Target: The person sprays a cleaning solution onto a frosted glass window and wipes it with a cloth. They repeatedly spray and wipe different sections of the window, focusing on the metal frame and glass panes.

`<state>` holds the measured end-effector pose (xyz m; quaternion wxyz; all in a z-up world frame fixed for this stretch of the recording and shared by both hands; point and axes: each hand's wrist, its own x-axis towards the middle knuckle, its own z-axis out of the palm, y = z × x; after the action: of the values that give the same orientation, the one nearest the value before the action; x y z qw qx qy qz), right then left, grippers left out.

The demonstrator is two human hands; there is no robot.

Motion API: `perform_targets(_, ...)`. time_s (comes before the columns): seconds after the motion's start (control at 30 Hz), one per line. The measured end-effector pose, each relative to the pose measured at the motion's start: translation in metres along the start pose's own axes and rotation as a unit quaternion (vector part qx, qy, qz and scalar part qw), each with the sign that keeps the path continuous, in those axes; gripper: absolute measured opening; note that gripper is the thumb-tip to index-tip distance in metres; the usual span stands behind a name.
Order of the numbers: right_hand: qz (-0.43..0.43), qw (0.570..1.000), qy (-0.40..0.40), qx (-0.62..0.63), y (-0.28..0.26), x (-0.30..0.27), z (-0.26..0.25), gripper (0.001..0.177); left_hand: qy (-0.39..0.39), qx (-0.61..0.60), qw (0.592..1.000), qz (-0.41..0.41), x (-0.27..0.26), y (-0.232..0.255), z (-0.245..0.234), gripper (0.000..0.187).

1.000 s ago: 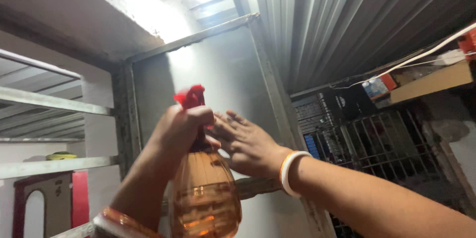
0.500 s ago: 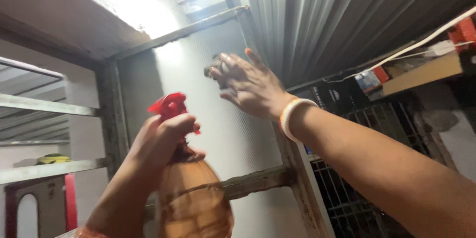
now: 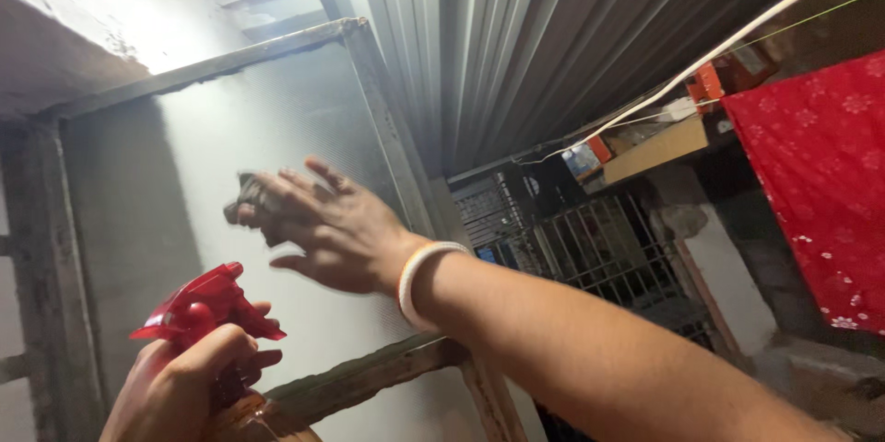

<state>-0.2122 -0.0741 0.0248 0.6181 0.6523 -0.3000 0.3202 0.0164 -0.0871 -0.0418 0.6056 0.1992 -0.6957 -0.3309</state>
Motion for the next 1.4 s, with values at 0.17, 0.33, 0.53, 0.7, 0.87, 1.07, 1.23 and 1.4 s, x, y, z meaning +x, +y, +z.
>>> perform_targets(0.17,0.195,0.969,-0.148,0.021,0.068,0.035,-0.004,0.059,-0.008,-0.012,1.0,-0.019,0.002,-0.016,0.005,0.076)
perform_targets(0.33,0.186,0.982,0.019,-0.022,0.062,0.053,0.011,0.072,-0.029,-0.025,0.999,-0.013,-0.001,-0.046,0.001,0.078)
perform_targets(0.53,0.148,0.988,-0.034,0.004,-0.022,0.049,0.025,0.077,-0.05,-0.015,0.999,-0.016,0.013,-0.068,-0.003,0.079)
perform_targets(0.7,0.081,0.993,-0.082,-0.025,-0.015,0.05,0.021,0.073,-0.043,-0.026,0.998,-0.031,0.017,-0.08,-0.007,0.08)
perform_targets(0.87,0.155,0.98,-0.116,-0.04,0.068,0.07,0.006,0.069,-0.038,-0.041,0.998,-0.041,0.02,-0.093,-0.013,0.081)
perform_targets(1.07,0.241,0.967,-0.079,-0.005,0.071,0.085,0.015,0.074,-0.006,-0.043,0.999,-0.029,0.018,-0.109,-0.019,0.083)
perform_targets(1.23,0.166,0.983,-0.076,0.003,-0.005,0.089,0.033,0.077,0.021,-0.05,0.998,-0.026,0.018,-0.109,-0.022,0.082)
perform_targets(1.4,0.115,0.993,-0.01,0.026,-0.028,0.084,0.035,0.074,0.028,-0.06,0.997,-0.032,0.021,-0.111,-0.013,0.08)
